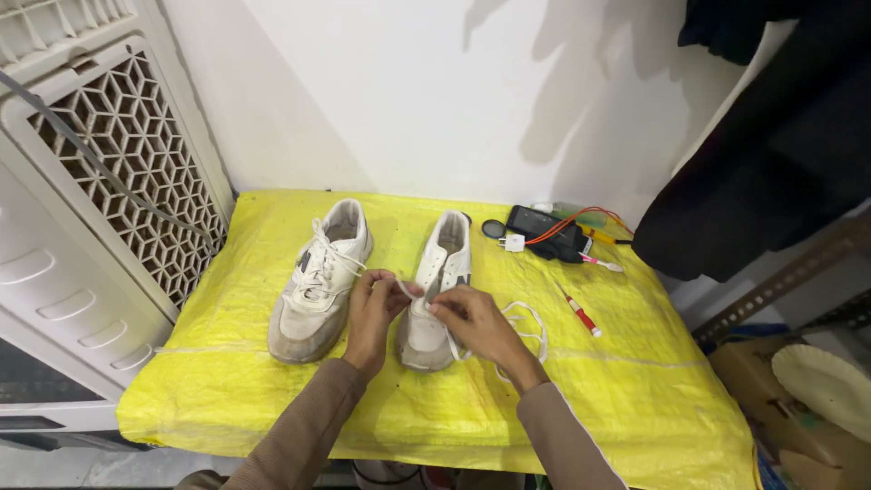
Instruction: The person removes the laces from a pair of white sneakers and then re-laces both shoes, threading the laces through the eyelets and tying them. The shoes remain on a yellow-covered surface next to an air cooler.
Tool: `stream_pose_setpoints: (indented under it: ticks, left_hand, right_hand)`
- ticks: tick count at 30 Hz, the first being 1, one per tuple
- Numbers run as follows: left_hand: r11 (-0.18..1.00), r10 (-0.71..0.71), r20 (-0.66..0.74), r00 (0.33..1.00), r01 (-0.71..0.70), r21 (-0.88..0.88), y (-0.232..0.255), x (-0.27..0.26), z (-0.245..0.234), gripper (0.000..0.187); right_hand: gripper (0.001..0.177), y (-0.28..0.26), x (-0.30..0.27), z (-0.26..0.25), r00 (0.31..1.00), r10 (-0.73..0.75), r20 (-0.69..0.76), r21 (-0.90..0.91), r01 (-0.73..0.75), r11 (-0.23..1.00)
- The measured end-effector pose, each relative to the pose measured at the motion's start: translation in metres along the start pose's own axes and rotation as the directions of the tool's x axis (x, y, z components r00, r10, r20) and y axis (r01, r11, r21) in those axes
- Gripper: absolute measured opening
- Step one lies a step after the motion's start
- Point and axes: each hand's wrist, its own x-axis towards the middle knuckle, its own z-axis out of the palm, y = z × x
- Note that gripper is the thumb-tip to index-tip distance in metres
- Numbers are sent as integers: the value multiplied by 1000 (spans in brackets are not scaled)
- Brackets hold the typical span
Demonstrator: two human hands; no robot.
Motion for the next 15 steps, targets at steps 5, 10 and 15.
stream_pose_setpoints:
  ticks: [5, 10, 15]
  left_hand:
    - [989, 9, -14, 1000, -11, -146, 2, 9, 4, 11]
    - [865, 220, 194, 956, -283, 414, 28, 2, 5, 10]
    - [757, 183, 278, 943, -316, 572, 34, -1, 9, 15]
  right_hand:
    - [21, -4, 2, 3, 995, -99, -24, -180, 93, 979]
    - [17, -12, 8, -3, 989, 146, -9, -129, -146, 981]
    - [18, -14, 14, -11, 998, 61, -14, -67, -62, 996]
